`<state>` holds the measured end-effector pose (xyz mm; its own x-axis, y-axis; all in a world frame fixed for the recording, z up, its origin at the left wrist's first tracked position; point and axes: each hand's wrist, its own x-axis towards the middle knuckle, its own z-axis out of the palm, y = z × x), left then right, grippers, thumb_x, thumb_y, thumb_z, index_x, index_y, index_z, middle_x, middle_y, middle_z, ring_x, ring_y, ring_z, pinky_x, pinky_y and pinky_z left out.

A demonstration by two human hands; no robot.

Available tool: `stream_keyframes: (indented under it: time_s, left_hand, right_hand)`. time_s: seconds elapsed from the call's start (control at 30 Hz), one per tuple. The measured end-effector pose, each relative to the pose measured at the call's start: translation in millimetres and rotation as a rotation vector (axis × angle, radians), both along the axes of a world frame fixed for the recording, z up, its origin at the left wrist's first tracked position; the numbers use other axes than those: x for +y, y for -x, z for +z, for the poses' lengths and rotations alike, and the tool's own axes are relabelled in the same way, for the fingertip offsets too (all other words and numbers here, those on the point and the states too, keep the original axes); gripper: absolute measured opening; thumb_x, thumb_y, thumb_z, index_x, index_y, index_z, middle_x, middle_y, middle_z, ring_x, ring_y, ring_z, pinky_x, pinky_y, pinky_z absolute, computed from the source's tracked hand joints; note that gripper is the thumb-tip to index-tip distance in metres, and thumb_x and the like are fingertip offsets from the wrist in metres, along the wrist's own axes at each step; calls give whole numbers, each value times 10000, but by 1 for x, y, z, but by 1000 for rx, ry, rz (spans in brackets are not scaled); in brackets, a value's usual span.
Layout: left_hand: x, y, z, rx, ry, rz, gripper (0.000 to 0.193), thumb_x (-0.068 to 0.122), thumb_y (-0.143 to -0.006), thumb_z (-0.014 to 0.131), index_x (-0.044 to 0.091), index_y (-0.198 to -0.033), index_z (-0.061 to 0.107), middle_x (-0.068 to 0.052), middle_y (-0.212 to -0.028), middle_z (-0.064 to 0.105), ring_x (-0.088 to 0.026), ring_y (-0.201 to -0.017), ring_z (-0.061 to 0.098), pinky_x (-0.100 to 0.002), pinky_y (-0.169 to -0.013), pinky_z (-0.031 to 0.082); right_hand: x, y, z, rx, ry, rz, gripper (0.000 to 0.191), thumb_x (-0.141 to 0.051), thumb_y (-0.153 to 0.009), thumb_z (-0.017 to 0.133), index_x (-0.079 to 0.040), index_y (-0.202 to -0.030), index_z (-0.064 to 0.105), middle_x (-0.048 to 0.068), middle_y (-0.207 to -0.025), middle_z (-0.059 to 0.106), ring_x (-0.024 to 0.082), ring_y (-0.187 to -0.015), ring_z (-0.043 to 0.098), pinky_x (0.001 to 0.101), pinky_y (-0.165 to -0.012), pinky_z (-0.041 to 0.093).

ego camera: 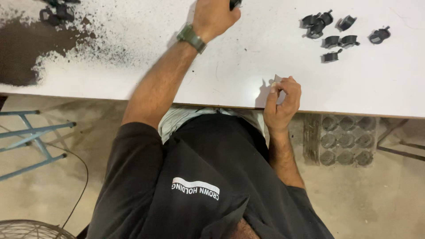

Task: The person sits at a workbench assembling small black plastic housings, pressing metal bushings into each housing by hand and setting completed assemblies aside on the table. They pick up unassembled housings one at a time and work through the pile.

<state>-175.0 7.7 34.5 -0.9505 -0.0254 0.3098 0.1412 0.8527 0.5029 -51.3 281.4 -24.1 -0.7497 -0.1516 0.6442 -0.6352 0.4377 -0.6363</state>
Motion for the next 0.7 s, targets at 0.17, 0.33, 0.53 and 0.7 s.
stream_keyframes:
  time_s: [0.17, 0.33, 0.53, 0.7]
  left_hand:
    - [3, -70, -9, 36, -203, -374, 262, 116, -930, 756, 105, -1172, 656, -26, -1055, 728, -172, -956, 672, -346, -835, 544]
    - [15, -158, -7, -204, -354, -282, 332, 217, -918, 799, 147, -1213, 663, 6, -1109, 703, -157, -1009, 681, -349, -887, 546]
    - [22, -191, -19, -6, -293, -269, 398, 204, -897, 836, 131, -1248, 661, -35, -1100, 705, -253, -1088, 657, -469, -1114, 455]
    - [21, -193, -30, -15, -301, -308, 413, 197, -885, 832, 125, -1252, 657, -40, -1120, 700, -245, -1117, 652, -530, -1202, 362]
  right_hand:
    - [7, 0, 16, -73, -101, 61, 217, 77, -943, 593, -46, -1094, 690, 136, -1082, 586, 348, -1201, 603, 556, -1187, 421]
    - [-5, -7, 23, -35, -223, 151, 259, -63, -904, 767, -67, -1159, 718, 129, -1097, 552, 356, -1255, 533, 605, -1207, 325]
    - [-24, -23, 22, 6, -317, 239, 408, -38, -882, 837, -121, -1265, 721, 83, -1127, 566, 322, -1311, 521, 604, -1245, 281]
    - [-33, -24, 12, 121, -401, 208, 450, 69, -878, 825, -158, -1259, 749, 39, -1120, 586, 280, -1306, 560, 556, -1299, 282]
